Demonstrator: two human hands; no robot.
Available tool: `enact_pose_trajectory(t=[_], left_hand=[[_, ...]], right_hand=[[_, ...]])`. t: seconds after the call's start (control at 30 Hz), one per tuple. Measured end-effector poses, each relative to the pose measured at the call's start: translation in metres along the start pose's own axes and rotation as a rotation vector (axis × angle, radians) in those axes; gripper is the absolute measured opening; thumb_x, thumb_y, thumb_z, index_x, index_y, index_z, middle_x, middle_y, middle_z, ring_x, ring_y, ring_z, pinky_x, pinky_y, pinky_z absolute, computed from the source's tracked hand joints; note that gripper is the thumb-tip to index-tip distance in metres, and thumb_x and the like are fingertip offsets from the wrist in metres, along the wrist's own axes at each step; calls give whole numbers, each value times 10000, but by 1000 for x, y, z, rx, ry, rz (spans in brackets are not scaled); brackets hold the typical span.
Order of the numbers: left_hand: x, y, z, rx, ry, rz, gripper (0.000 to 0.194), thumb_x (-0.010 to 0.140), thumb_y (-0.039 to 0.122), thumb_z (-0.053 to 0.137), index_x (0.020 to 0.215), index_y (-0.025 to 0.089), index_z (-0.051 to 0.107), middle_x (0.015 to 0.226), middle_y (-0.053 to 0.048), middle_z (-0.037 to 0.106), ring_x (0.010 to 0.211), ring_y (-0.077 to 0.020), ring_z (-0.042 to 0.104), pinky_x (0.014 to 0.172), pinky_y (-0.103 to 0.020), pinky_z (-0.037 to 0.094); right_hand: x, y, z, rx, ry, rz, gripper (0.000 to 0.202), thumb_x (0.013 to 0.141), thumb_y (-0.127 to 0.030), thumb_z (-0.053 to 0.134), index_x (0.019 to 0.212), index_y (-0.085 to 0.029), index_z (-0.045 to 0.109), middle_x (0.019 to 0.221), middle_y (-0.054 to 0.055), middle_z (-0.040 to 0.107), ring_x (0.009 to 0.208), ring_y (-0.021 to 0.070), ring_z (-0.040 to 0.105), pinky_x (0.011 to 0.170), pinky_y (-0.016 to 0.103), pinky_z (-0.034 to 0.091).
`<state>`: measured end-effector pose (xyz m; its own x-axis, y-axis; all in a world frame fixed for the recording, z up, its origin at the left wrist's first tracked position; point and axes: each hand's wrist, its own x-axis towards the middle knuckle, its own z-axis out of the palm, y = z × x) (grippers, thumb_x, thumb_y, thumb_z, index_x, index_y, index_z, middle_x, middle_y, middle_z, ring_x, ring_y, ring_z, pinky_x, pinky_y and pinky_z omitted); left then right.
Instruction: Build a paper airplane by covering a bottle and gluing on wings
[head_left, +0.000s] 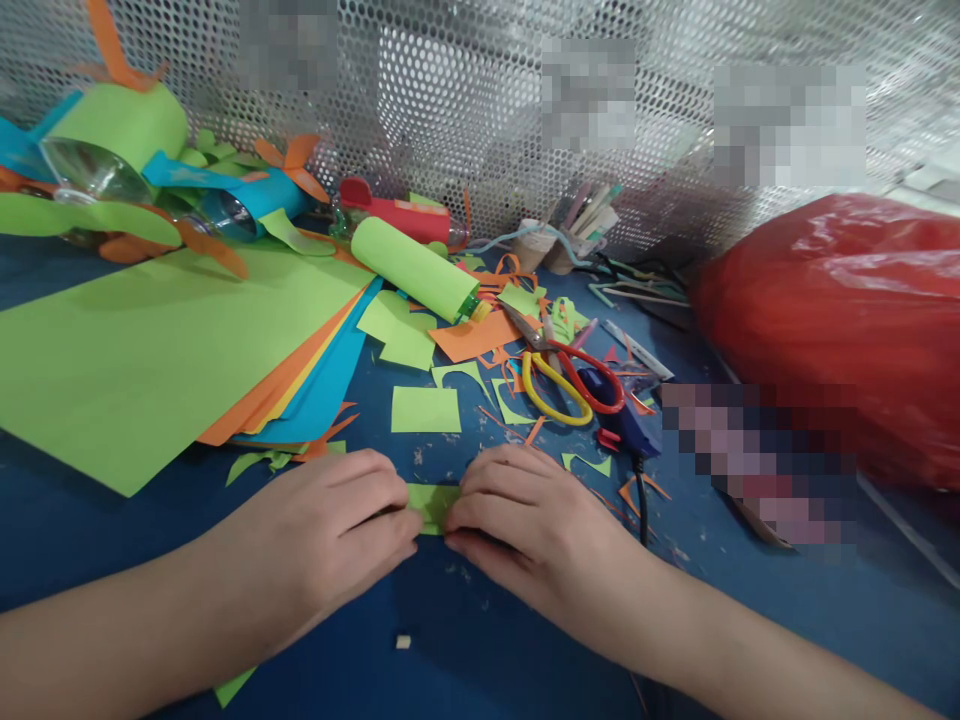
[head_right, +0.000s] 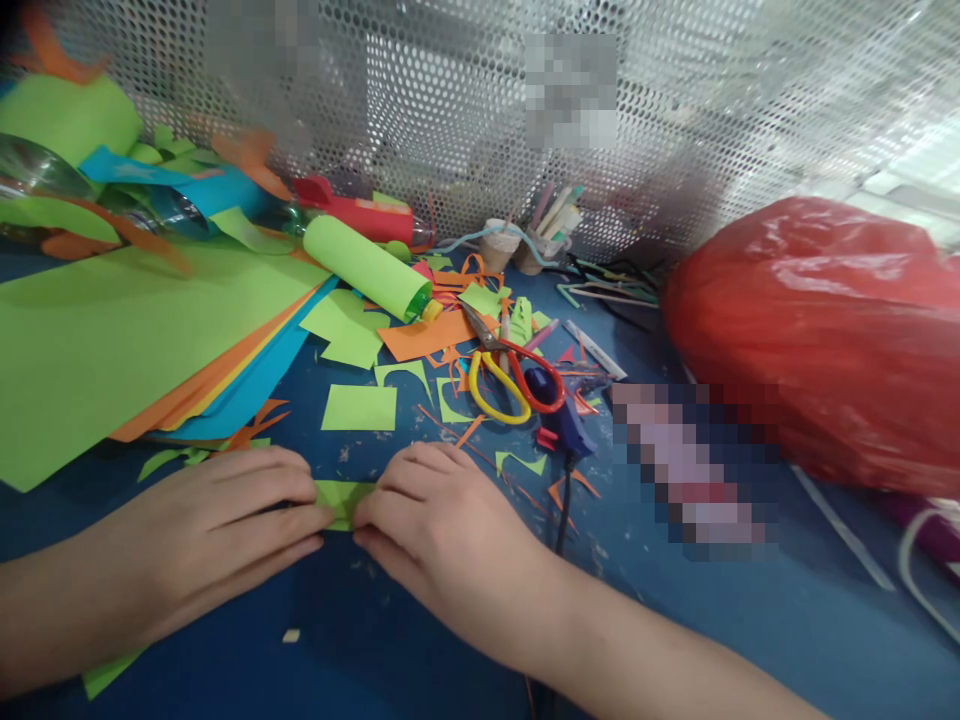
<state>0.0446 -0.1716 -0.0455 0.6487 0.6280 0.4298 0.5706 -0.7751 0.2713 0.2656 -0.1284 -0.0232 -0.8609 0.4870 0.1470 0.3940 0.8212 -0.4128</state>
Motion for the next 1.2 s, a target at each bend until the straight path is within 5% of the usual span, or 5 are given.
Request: enact_pose_trajectory(t=[0.17, 0.43, 0.67, 0.93, 1.2], left_hand=[[-1, -1, 0, -99, -51, -92, 277, 958, 117, 382, 945, 175, 652, 837, -46, 610, 781, -179, 543, 684, -289, 485], [-1, -5, -2, 2, -43, 81, 345, 988, 135, 299, 996, 93, 642, 860, -88, 657, 810, -196, 565, 757, -302, 508], [11, 1, -4, -82, -88, -55, 432, 1000, 134, 243, 910, 113, 665, 785, -64, 638, 735, -179, 557, 694, -296, 514], [10, 1, 1, -187, -94, -141, 304, 984, 126, 337, 877, 126, 622, 814, -48, 589, 785, -181, 522, 739, -316, 451], [8, -1, 4, -217, -61, -123, 274, 980, 102, 344, 877, 140, 595, 833, -36, 601, 802, -170, 516, 744, -291, 428]], right_hand=[[-1, -5, -3, -94, 12, -32, 204, 952, -198, 481, 895, -164, 674, 850, 46, 658, 873, 184, 568, 811, 348, 466], [-1, -4, 1, -114, 30, -51, 199, 961, -191, 457, 896, -143, 638, 841, 48, 660, 852, 193, 576, 808, 348, 468], [2, -3, 9, -131, 8, 35, 176, 948, -177, 466, 864, -134, 614, 825, 65, 623, 823, 207, 548, 757, 358, 483], [4, -4, 11, -128, 4, 87, 153, 939, -186, 478, 837, -150, 586, 837, 66, 601, 827, 207, 536, 763, 357, 458], [3, 1, 4, -7, -6, -21, 85, 931, -208, 536, 922, -165, 610, 874, 28, 641, 866, 177, 535, 816, 322, 417]])
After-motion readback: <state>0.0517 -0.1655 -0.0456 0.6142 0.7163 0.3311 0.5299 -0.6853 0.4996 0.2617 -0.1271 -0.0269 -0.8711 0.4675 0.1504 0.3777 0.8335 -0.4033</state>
